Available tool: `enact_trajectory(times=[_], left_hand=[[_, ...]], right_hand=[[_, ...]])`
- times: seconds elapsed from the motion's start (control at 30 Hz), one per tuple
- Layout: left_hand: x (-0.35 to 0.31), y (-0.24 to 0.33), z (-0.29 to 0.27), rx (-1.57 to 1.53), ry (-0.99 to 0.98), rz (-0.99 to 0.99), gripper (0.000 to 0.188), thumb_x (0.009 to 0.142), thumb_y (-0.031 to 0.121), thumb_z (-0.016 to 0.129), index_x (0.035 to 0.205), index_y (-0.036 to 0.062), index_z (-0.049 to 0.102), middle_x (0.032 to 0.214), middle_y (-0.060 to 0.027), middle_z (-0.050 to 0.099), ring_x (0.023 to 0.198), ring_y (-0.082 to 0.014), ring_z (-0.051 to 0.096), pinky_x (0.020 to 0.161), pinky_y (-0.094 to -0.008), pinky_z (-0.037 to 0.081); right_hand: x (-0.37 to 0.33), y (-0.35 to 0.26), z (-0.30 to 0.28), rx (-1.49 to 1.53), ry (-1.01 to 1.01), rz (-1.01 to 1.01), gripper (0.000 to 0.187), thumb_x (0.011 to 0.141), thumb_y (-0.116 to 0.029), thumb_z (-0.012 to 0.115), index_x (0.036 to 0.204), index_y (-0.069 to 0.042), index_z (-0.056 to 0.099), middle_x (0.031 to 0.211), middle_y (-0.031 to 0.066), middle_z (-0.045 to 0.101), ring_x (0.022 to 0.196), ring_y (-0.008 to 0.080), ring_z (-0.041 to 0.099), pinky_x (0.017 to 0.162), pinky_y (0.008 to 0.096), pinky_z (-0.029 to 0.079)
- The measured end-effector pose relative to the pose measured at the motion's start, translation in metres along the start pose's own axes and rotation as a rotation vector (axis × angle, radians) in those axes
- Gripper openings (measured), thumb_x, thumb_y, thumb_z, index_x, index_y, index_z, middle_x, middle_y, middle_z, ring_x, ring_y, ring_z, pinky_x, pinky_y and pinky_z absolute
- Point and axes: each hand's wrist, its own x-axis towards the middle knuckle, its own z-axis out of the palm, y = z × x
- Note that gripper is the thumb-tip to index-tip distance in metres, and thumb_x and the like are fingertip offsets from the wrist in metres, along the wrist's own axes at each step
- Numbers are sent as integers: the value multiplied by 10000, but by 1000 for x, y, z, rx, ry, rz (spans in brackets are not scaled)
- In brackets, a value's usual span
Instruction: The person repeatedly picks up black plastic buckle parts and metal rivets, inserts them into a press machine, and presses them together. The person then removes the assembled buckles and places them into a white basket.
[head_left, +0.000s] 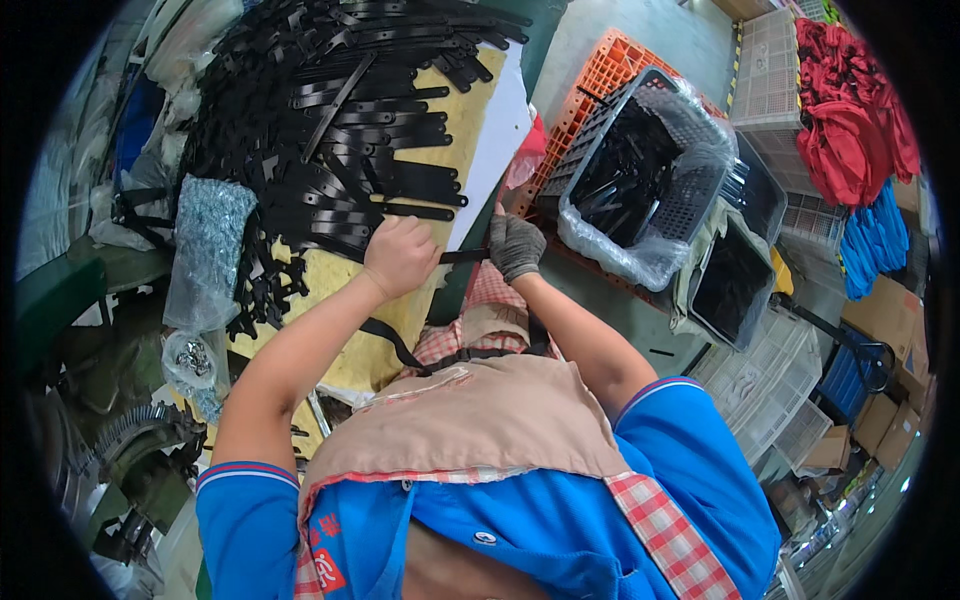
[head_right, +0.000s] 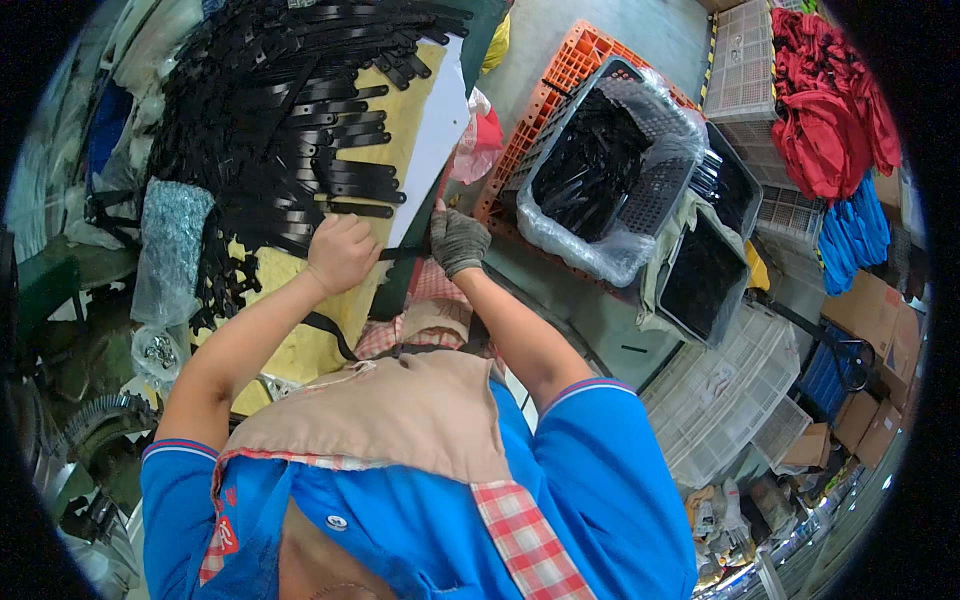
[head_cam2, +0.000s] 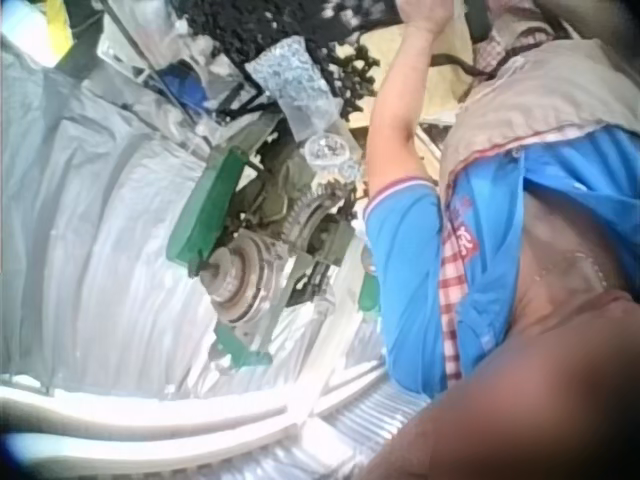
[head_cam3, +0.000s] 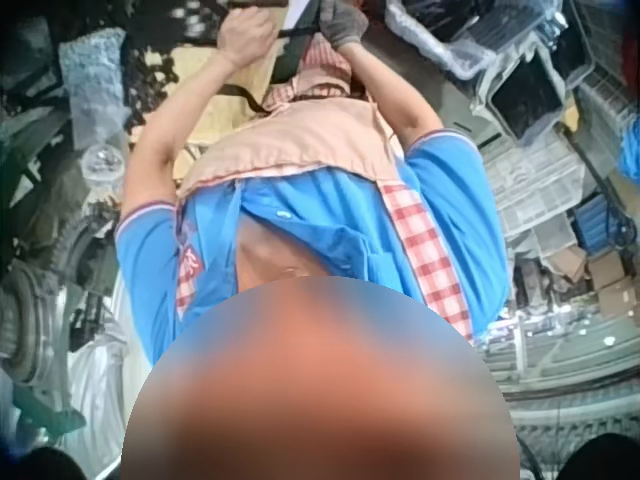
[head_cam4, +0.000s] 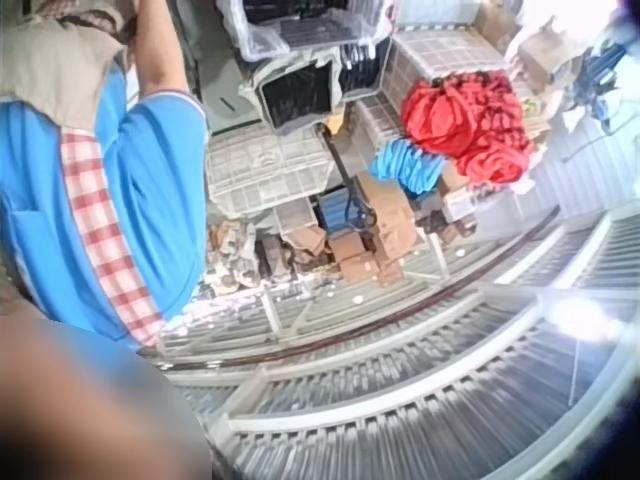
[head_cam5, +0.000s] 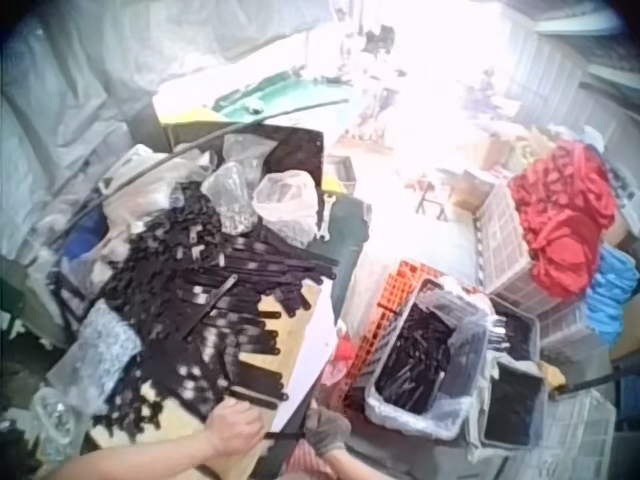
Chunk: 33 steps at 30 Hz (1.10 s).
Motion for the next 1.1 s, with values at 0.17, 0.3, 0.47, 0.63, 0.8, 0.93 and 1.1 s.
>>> enact_trajectory(times=[0.17, 0.3, 0.47, 0.63, 0.8, 0.93, 1.1], left_hand=[[2, 5, 2, 7, -10, 60, 192, 770, 210, 693, 644, 116, 582, 744, -27, 505, 790, -225, 533, 697, -364, 391], [11, 12, 3, 22, -19, 52, 190, 792, 205, 681, 647, 108, 605, 747, -25, 521, 780, -207, 537, 702, -363, 398], [17, 0, -15, -131, -158, -89, 217, 807, 188, 662, 632, 66, 619, 716, -68, 539, 772, -249, 548, 692, -370, 413], [33, -12, -89, -379, 82, -290, 223, 877, 202, 620, 735, 33, 649, 760, -107, 544, 825, -276, 552, 749, -366, 426], [17, -30, -157, -563, 1179, -821, 354, 1007, 283, 463, 926, -10, 644, 814, -36, 522, 794, -163, 466, 759, -326, 391], [-1, 4, -111, -1198, 1366, -925, 635, 1004, 603, 334, 1122, 28, 576, 741, 16, 457, 688, -135, 444, 694, -289, 391], [14, 44, -134, -1263, 965, -879, 284, 1021, 281, 497, 1106, 53, 643, 788, 55, 513, 651, -43, 403, 605, -209, 349]], right_hand=[[-5, 17, 21, 0, -13, -23, 571, 1014, -410, 320, 697, -60, 642, 671, 212, 623, 681, 415, 611, 659, 520, 468], [-5, 16, 7, 116, -56, 40, 575, 1013, -445, 314, 787, -57, 673, 748, 205, 652, 737, 420, 618, 696, 529, 465], [15, 42, -19, 239, -297, -478, 561, 998, -503, 393, 867, -40, 682, 785, 232, 652, 775, 413, 623, 754, 460, 472], [5, -31, -140, 692, -679, -456, 311, 897, -293, 689, 953, 11, 658, 686, 37, 583, 668, 104, 533, 629, 292, 462], [-2, -81, -165, 684, -577, -532, 296, 852, -220, 743, 986, 11, 613, 708, 70, 595, 664, 98, 542, 586, 293, 465], [-10, -123, -140, 915, -407, -684, 283, 867, -127, 740, 1084, -22, 592, 901, 1, 592, 826, 76, 554, 731, 256, 493], [-20, -178, -126, 977, -256, -871, 232, 874, -82, 697, 1085, -18, 625, 978, 89, 679, 825, 147, 624, 707, 292, 515]])
